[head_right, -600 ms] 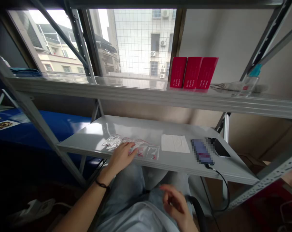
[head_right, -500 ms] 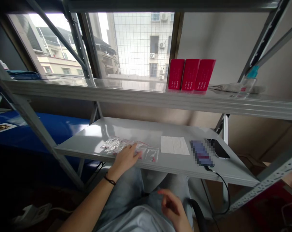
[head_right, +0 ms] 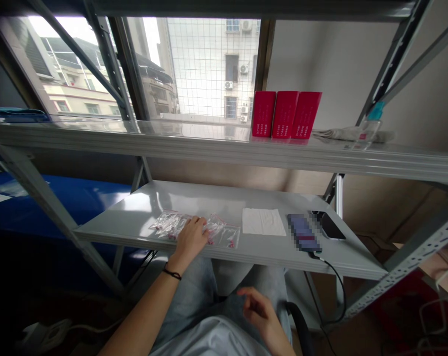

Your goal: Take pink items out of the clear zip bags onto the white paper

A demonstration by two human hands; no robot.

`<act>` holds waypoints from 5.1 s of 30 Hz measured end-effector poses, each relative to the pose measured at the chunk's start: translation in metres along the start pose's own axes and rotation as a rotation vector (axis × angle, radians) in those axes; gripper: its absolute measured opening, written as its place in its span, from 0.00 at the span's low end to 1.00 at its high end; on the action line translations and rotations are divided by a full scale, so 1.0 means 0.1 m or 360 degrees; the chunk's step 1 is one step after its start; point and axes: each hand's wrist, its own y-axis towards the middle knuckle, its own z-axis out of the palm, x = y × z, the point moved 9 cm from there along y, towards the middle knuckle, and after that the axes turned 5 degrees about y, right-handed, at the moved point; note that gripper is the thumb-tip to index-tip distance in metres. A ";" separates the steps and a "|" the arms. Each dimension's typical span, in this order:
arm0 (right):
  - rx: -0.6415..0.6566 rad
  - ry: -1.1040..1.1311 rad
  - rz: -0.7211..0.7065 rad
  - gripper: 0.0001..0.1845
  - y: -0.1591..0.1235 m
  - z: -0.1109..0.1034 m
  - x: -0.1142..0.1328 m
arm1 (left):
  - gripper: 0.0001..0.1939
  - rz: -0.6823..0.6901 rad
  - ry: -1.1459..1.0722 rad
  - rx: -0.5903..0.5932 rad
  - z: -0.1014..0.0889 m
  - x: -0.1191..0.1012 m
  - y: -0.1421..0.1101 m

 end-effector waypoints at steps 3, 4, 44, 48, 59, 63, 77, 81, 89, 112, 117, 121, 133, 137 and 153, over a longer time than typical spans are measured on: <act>-0.0003 -0.0033 0.0005 0.19 0.02 -0.01 -0.04 | 0.06 0.0033 -0.0111 -0.0079 -0.06 -0.02 0.00; -0.0023 -0.0048 0.0002 0.19 0.03 -0.03 -0.04 | 0.06 0.0070 -0.0182 -0.0124 -0.11 -0.04 -0.02; -0.0079 -0.0800 -0.0022 0.19 0.25 0.47 0.00 | 0.12 0.0104 -0.1479 0.0181 0.70 -0.29 -1.73; -0.0071 -0.0856 -0.0067 0.20 0.26 0.50 0.01 | 0.14 0.0129 -0.1509 0.0202 0.76 -0.32 -1.76; -0.0003 -0.0855 -0.0114 0.18 0.26 0.54 0.07 | 0.16 0.0129 -0.1493 0.0176 0.70 -0.35 -1.74; 0.0006 -0.0844 -0.0102 0.17 0.26 0.55 0.05 | 0.17 0.0096 -0.1483 0.0168 0.70 -0.33 -1.74; 0.0064 -0.0876 -0.0058 0.18 0.27 0.48 0.06 | 0.18 0.0021 -0.1684 0.0331 0.78 -0.34 -1.77; 0.0018 -0.0905 -0.0113 0.17 0.27 0.51 0.03 | 0.17 -0.0105 -0.1786 0.0451 0.89 -0.32 -1.78; 0.0111 -0.0736 -0.0040 0.15 0.26 0.61 -0.05 | 0.21 -0.0229 -0.1741 0.0503 0.91 -0.24 -1.73; -0.0278 -0.1204 -0.0100 0.11 0.29 0.41 0.02 | 0.11 0.0117 -0.0926 0.0049 0.80 -0.25 -1.75; -0.0217 -0.1059 -0.0102 0.05 0.31 0.39 -0.02 | 0.13 0.0146 -0.0933 0.0109 0.84 -0.29 -1.73; 0.0017 -0.1206 -0.0295 0.04 0.26 0.53 0.07 | 0.15 0.0145 -0.0914 0.0079 0.84 -0.30 -1.74; 0.0296 -0.2060 -0.0382 0.11 0.19 0.71 0.07 | 0.13 0.0540 -0.0694 0.0024 0.68 -0.53 -1.84; 0.0295 -0.2242 -0.0301 0.09 0.19 0.69 0.05 | 0.12 0.0517 -0.0697 0.0059 0.74 -0.53 -1.84; -0.0187 -0.0881 -0.0240 0.23 0.11 0.46 0.84 | 0.12 0.0563 -0.1756 0.1134 0.42 -0.76 -2.02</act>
